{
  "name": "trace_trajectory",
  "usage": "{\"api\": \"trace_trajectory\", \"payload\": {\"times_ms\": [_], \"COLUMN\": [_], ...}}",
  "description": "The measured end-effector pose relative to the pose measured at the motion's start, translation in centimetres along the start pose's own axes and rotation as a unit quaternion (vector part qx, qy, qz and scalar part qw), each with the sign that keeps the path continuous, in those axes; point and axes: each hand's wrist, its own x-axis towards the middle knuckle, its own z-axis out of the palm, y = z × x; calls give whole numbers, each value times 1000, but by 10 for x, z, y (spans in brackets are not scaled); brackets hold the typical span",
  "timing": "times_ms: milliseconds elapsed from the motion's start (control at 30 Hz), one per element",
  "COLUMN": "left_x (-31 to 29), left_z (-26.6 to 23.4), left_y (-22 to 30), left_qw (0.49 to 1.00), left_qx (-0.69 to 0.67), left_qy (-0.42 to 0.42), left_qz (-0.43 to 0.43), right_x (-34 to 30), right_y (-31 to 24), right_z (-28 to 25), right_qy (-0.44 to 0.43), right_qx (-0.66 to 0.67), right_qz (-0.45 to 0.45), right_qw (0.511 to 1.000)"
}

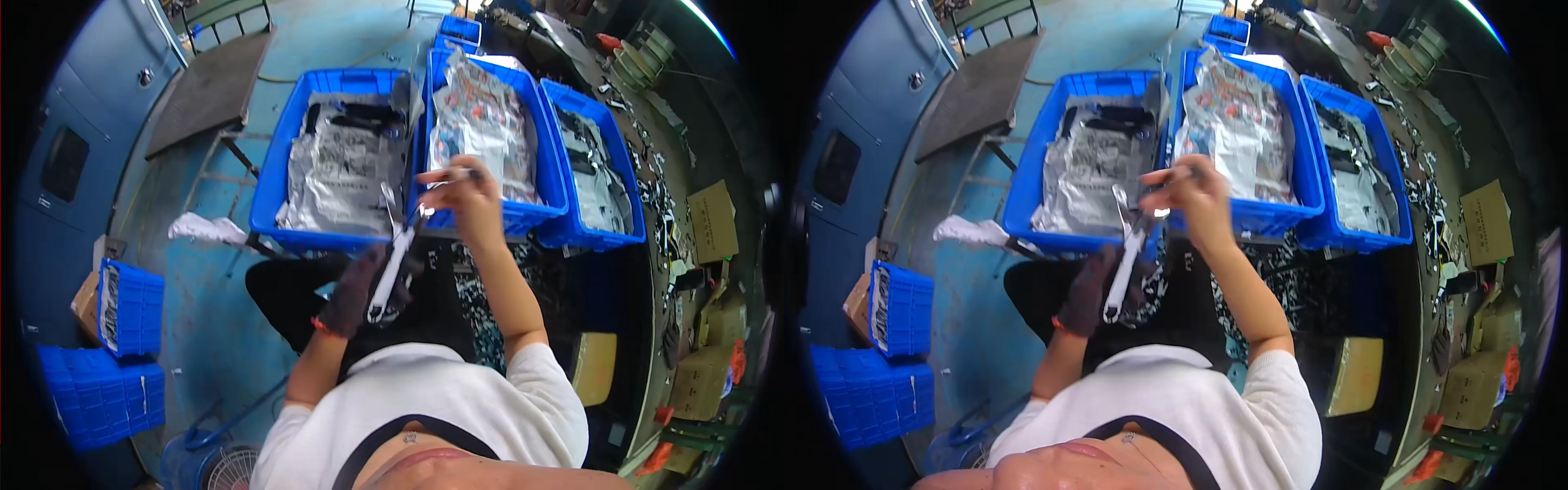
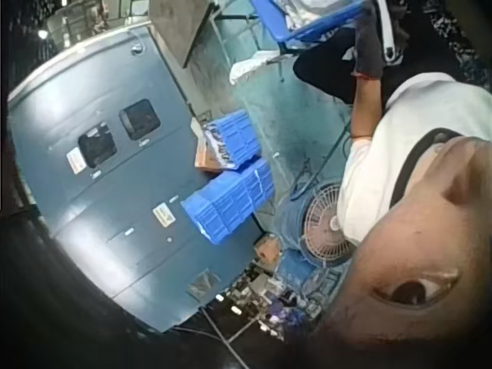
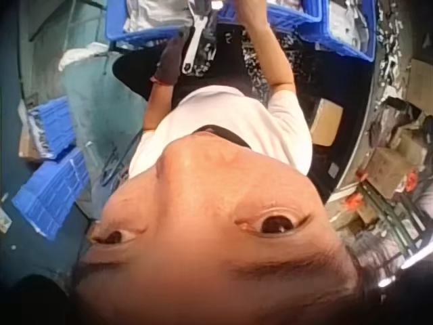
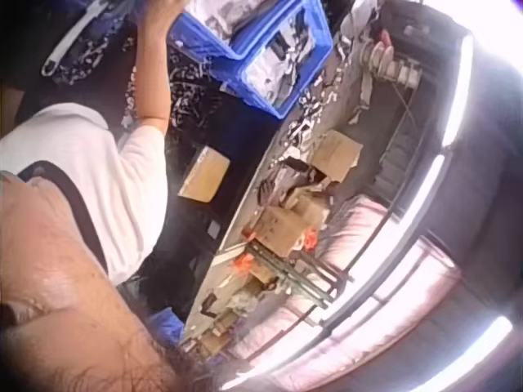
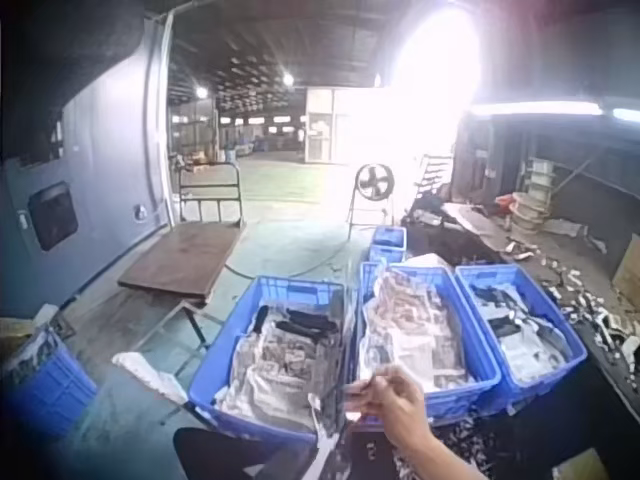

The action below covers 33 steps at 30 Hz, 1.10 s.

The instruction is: The person assembles a metal bracket by attaching a plastic cover to it with screws, tightening them with a screwdriver.

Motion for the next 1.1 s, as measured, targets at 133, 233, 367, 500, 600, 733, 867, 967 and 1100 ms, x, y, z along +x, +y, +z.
{"api": "trace_trajectory", "payload": {"times_ms": [133,233,367,500,600,733,867,967,1100], "left_x": [-26,-35,-10,-2,-2,-4,-3,-3,0], "left_z": [-11,-34,-64,-27,-22,-17,-12,-16,-13], "left_y": [6,3,-20,14,7,-6,-5,-7,-9], "left_qw": [996,992,992,985,987,980,975,975,975], "left_qx": [-11,36,-41,-64,-54,-90,-9,-5,-8], "left_qy": [-19,40,24,148,129,64,117,110,117], "left_qz": [-91,-113,118,64,85,166,190,193,188], "right_x": [0,-26,-76,-80,-75,-65,-71,-67,-63], "right_y": [-34,-43,6,61,64,68,70,71,74], "right_z": [-19,-42,-8,-4,-8,24,40,40,36], "right_qy": [264,145,-238,-174,-72,-103,-81,-82,-80], "right_qx": [-26,-114,-269,-252,-122,-178,-107,-108,-94], "right_qz": [-346,-385,178,-53,6,-173,-79,-75,-79], "right_qw": [900,904,916,950,990,963,988,988,989]}}
